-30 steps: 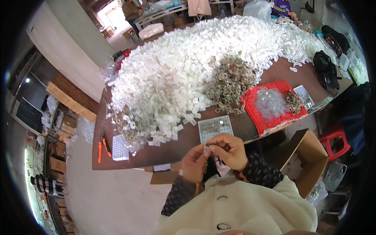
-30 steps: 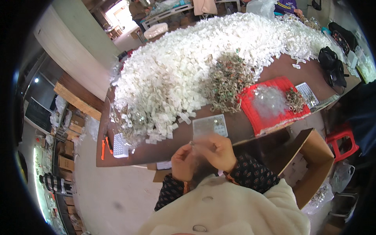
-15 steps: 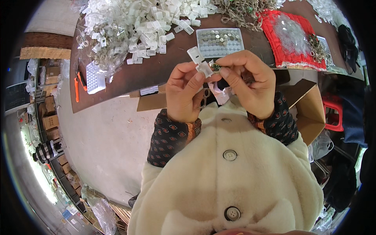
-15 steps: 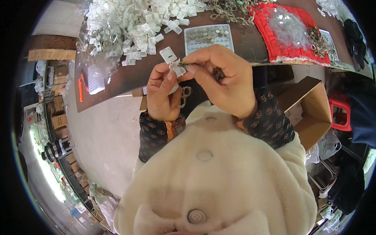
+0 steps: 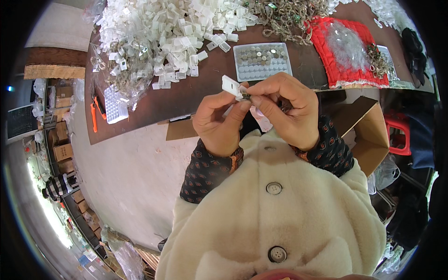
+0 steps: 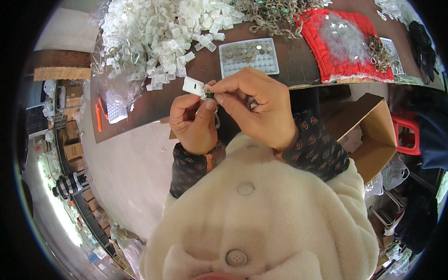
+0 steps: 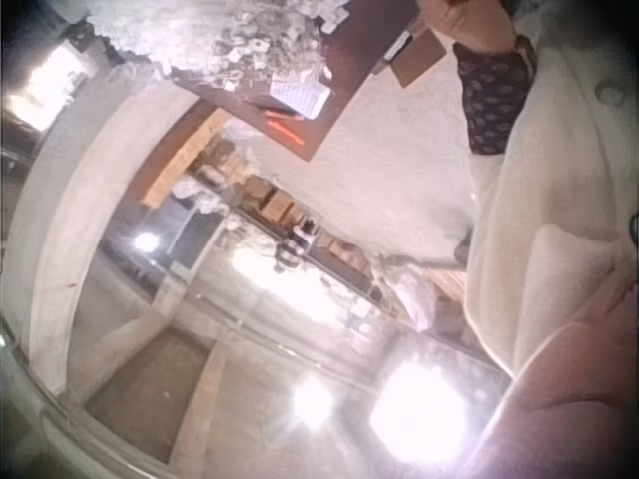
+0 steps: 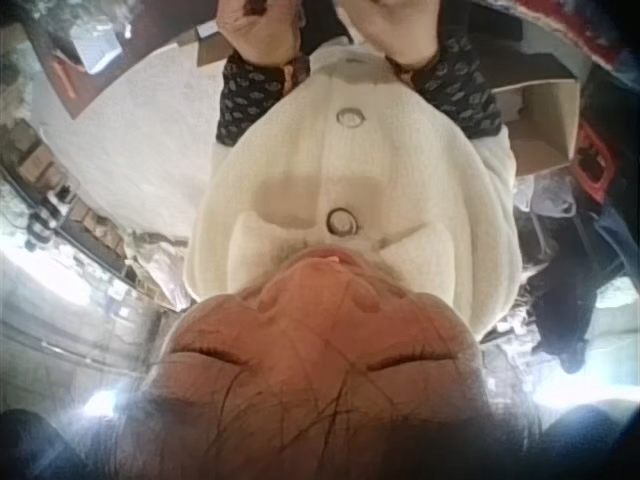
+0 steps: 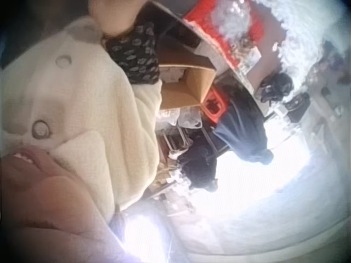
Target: The person assembles small electronic components by inserting metal pieces into white plastic housings and testing them with a light source. They repeatedly pick components from a tray, insert parts, and place finished units on the table.
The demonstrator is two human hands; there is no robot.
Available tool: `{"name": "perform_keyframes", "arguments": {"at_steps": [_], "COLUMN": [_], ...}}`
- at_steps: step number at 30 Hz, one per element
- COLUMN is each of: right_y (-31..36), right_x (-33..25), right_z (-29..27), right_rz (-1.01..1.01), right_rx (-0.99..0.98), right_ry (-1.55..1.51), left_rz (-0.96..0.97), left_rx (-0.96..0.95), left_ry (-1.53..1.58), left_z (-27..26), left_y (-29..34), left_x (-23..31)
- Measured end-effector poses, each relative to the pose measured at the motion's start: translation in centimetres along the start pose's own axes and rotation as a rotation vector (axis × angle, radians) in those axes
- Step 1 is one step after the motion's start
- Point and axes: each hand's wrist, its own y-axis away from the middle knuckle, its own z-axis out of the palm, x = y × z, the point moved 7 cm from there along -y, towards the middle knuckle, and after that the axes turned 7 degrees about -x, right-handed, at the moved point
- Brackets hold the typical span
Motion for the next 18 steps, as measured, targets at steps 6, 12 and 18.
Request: {"name": "perform_keyframes", "arguments": {"at_steps": [6,12,18], "right_y": [-0.2,-0.5,0.2], "right_x": [-0.2,0.4,0.3], "right_z": [-0.2,-0.2,0.4], "right_rz": [-0.031,-0.159,-0.152], "right_rx": [0.064,0.026,0.014], "right_ry": [-0.013,-0.118,-0.049], "left_rz": [0.011,0.021,0.054], "left_rx": [-0.070,0.004,0.069], "left_ry": [-0.571,0.024,0.001], "left_z": [-1.2,-2.0,-1.8], "left_y": [-0.6,-0.5,0.1], "left_x": [0.7,-1.3,-1.4]}}
